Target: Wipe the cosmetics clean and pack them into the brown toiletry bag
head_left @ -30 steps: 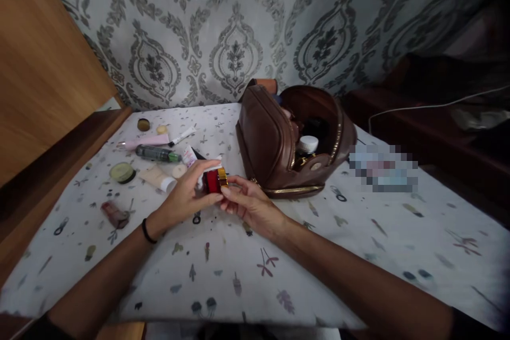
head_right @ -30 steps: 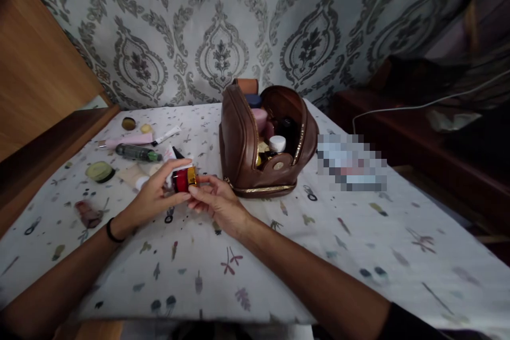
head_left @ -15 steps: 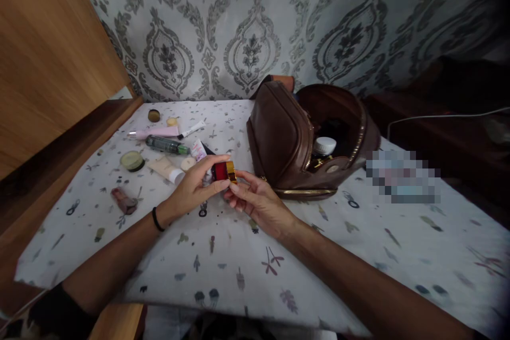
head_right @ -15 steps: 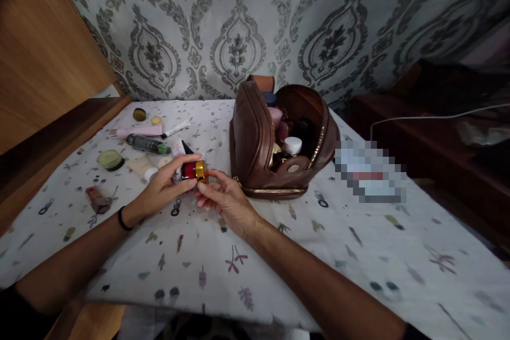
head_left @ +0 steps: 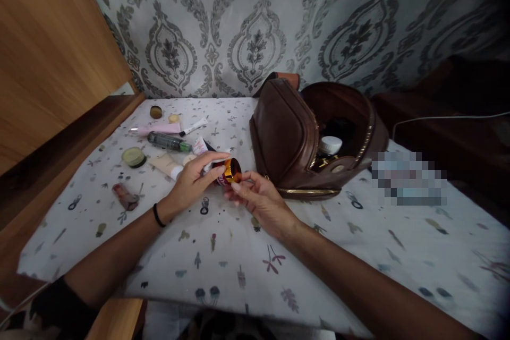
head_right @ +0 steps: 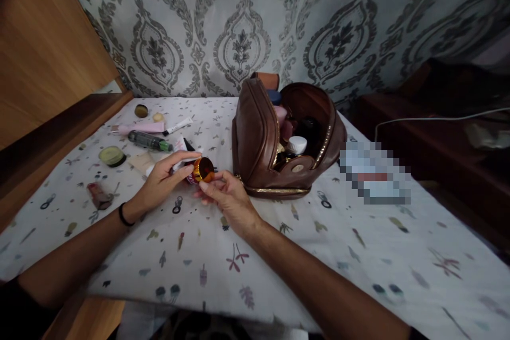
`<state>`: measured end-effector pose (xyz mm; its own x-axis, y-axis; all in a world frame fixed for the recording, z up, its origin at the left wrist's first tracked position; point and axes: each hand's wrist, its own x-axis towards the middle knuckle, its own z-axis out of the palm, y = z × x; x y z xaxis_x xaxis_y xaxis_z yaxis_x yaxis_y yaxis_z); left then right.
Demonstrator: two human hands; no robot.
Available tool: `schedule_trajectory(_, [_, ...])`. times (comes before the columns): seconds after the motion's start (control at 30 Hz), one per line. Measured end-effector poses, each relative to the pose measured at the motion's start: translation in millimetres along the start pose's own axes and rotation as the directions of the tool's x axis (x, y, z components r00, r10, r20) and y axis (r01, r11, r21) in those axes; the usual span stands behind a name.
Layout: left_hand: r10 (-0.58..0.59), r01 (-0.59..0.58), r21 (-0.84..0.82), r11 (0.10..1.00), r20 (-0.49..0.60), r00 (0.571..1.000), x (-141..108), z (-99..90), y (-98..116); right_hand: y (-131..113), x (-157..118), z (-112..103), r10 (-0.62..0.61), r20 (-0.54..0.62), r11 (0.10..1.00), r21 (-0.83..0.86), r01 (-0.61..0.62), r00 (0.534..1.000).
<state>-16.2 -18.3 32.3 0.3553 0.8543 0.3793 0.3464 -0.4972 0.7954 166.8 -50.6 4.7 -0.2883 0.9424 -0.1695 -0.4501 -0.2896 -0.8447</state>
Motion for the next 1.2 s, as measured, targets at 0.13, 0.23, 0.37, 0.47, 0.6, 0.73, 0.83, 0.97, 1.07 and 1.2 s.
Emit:
schedule_trajectory(0.13, [-0.134, 0.141, -0.137, 0.980, 0.063, 0.989, -1.4, 0.5, 4.3, -2.9, -1.8, 2.3, -0.010, 0.026, 0.999, -0.050, 0.011, 1.000])
schedule_trajectory(0.23, [-0.174, 0.191, -0.180, 0.965, 0.105, 0.979, -2.2, 1.6, 5.0, -4.2, -2.1, 2.0, 0.011, 0.094, 0.994, -0.109, 0.000, 0.995])
schedule_trajectory(0.37, [-0.110, 0.110, 0.004, 0.994, 0.056, 0.992, -2.8, 3.1, 4.3, -3.2, -1.0, 0.0, 0.031, 0.104, 0.993, -0.120, -0.019, 0.994])
schedule_trajectory(0.47, [0.030, -0.032, 0.149, 0.988, 0.014, 0.999, -3.4, 4.2, 2.9, -1.7, -0.6, -0.1, 0.034, 0.077, 0.992, -0.120, -0.025, 0.996])
schedule_trajectory(0.6, [0.103, -0.113, 0.176, 0.978, 0.063, 0.993, -5.0, 5.2, 0.8, -1.4, -1.3, 0.8, 0.025, 0.065, 0.992, -0.122, -0.017, 0.998])
schedule_trajectory(0.73, [0.082, -0.096, 0.153, 0.983, 0.100, 0.992, -5.3, 5.6, 0.5, -2.4, -1.4, -0.6, 0.018, 0.102, 0.991, -0.132, -0.005, 0.995])
schedule_trajectory(0.83, [0.026, -0.037, 0.115, 0.993, 0.089, 0.996, -4.2, 4.8, 1.5, -2.6, -0.9, -2.6, 0.026, 0.155, 0.989, -0.147, -0.003, 0.988])
schedule_trajectory(0.97, [-0.012, 0.007, 0.058, 0.998, 0.075, 0.997, -3.7, 3.6, 1.2, -0.7, -0.1, -3.0, -0.002, 0.162, 0.981, -0.189, 0.033, 0.987])
schedule_trajectory(1.07, [-0.041, 0.037, 0.048, 0.998, 0.080, 0.996, -4.2, 3.2, 0.1, 1.5, 0.1, -1.2, -0.071, 0.114, 0.967, -0.234, 0.096, 0.991])
schedule_trajectory(1.2, [-0.022, 0.018, 0.057, 0.998, 0.081, 0.996, -3.9, 2.8, 0.5, 2.7, -0.2, 0.4, -0.130, 0.070, 0.952, -0.271, 0.145, 0.989])
